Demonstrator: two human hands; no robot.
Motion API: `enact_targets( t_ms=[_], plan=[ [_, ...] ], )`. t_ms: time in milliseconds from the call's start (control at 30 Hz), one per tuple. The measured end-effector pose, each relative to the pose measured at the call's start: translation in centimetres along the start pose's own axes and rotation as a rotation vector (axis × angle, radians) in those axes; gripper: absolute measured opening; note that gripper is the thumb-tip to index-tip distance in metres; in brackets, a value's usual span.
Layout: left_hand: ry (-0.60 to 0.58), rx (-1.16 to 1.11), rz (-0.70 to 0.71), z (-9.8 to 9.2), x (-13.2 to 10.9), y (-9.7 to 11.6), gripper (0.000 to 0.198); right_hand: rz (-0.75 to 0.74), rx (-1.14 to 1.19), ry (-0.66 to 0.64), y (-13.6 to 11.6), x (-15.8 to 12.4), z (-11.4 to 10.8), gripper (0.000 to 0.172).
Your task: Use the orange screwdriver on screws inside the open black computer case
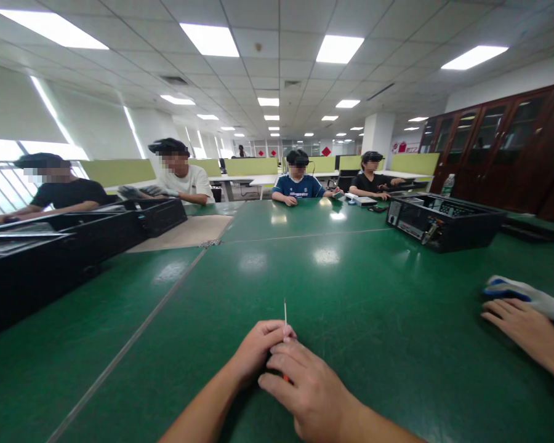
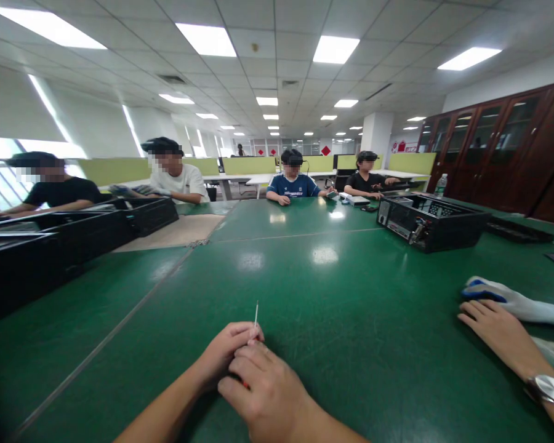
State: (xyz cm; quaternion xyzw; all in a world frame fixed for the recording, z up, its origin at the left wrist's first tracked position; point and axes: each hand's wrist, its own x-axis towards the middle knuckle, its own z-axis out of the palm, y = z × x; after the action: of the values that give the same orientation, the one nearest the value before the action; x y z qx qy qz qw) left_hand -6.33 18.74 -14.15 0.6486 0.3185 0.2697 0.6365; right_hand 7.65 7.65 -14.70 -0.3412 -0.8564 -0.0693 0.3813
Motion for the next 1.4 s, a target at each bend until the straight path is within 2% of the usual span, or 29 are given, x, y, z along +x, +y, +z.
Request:
enact_targets(
  t_ms=[67,167,233,267,400,533,633,733,833,933,1000,1067,1133,1267,1400],
  plan=[
    [0.158,0.022,0.063,-0.1,-0.1,0.4,0.048,0.060,0.002,0.034,0.0,-0.1,-0.2,0.054],
    [0.433,0.237,0.338,-0.3,-0.4,1.4,0.038,0.214,0.031,0.093,0.2,-0.4,-0.3,0.073],
    [0.549,0.396,0.516,-0.4,-0.6,1.9,0.028,0.309,0.063,0.108,0.3,-0.5,0.0,0.078],
    [0.567,0.455,0.568,-0.4,-0.7,1.9,0.024,0.345,0.073,0.108,0.4,-0.6,0.2,0.078],
    [0.478,0.575,0.614,-0.4,-0.7,1.3,0.016,0.419,0.088,0.103,0.5,-0.8,0.9,0.080],
    [0.547,0.584,0.631,-0.4,-0.6,0.9,0.017,0.449,0.100,0.086,0.5,-1.1,1.3,0.081],
    [0.521,0.557,0.614,-0.5,-0.5,0.9,0.020,0.480,0.103,0.086,0.7,-1.3,1.7,0.083],
    [0.574,0.552,0.598,-0.8,-0.4,0.8,0.022,0.508,0.118,0.085,0.9,-1.4,2.0,0.082],
    [0.561,0.566,0.585,-0.8,-0.4,0.8,0.023,0.533,0.125,0.084,0.9,-1.4,2.1,0.082],
    [0.599,0.565,0.591,-0.9,-0.3,0.6,0.025,0.534,0.128,0.088,0.8,-1.4,2.0,0.081],
    [0.578,0.564,0.553,-1.0,-0.1,0.3,0.026,0.534,0.128,0.087,0.7,-1.4,1.9,0.081],
    [0.501,0.559,0.465,-1.1,0.2,-0.1,0.025,0.539,0.127,0.077,0.6,-1.5,1.9,0.080],
    [0.454,0.563,0.376,-1.3,0.4,-0.4,0.035,0.547,0.122,0.061,0.6,-1.4,1.8,0.079],
    [0.440,0.535,0.284,-1.4,0.5,-0.6,0.046,0.559,0.079,0.038,0.5,-1.0,1.7,0.079],
    [0.419,0.447,0.228,-1.3,0.5,-0.6,0.039,0.557,0.051,0.028,0.4,-0.4,1.5,0.077]
  ],
)
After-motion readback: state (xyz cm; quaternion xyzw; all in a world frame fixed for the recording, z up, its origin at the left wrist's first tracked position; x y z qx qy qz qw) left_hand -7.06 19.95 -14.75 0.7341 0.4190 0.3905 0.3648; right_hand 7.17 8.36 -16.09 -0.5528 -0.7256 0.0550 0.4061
